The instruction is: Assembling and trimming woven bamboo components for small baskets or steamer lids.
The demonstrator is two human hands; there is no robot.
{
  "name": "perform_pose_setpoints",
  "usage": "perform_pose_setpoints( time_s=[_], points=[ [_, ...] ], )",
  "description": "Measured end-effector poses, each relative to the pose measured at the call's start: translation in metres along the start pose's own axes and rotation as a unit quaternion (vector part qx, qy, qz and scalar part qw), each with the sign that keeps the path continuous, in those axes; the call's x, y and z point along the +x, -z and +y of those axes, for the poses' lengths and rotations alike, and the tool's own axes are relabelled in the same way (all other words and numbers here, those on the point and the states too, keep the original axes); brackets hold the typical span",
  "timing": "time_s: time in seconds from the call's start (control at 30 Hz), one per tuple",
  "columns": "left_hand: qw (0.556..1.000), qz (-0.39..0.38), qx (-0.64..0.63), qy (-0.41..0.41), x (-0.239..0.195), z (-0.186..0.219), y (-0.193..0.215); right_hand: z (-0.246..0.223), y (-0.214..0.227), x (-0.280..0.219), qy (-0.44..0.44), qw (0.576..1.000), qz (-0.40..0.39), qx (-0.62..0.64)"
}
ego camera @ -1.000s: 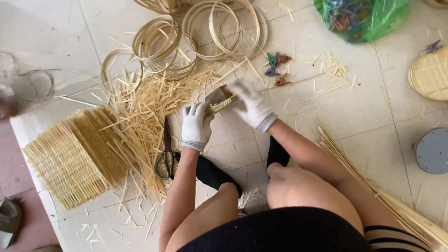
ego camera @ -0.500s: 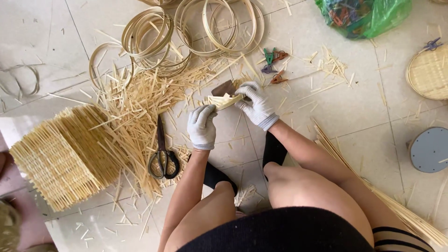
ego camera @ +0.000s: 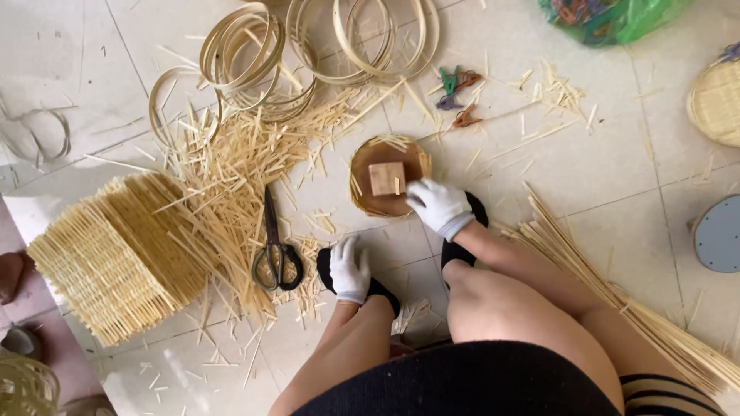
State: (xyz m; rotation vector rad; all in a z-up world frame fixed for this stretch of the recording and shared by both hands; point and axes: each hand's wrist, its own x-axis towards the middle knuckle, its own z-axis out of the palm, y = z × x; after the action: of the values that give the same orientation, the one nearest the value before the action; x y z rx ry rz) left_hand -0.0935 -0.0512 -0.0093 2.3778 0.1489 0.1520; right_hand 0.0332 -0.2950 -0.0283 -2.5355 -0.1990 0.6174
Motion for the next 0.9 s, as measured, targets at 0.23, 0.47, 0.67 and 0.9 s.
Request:
perform_pose_setpoints(
  time_s=[0.23,0.47,0.67,0.9],
  points=[
    [1.0,-0.004,0.007,0.018,0.005,-0.007,0.001,-0.057,0.003,0.065,0.234,0.938,0.141,-0.214],
    [1.0,0.007,-0.003,0.0,0.01,-0.007,0.008,-0.105,0.062,0.102,0.294,0.926,0.213,-0.106],
    [1.0,0.012,-0.017,0.011,0.007,-0.008,0.006,-0.109,0.063,0.054,0.319,0.906,0.271,-0.058],
    [1.0,0.023,-0.008,0.009,0.002,-0.009,0.005,-0.064,0.004,0.108,0.292,0.932,0.132,-0.172]
  ],
)
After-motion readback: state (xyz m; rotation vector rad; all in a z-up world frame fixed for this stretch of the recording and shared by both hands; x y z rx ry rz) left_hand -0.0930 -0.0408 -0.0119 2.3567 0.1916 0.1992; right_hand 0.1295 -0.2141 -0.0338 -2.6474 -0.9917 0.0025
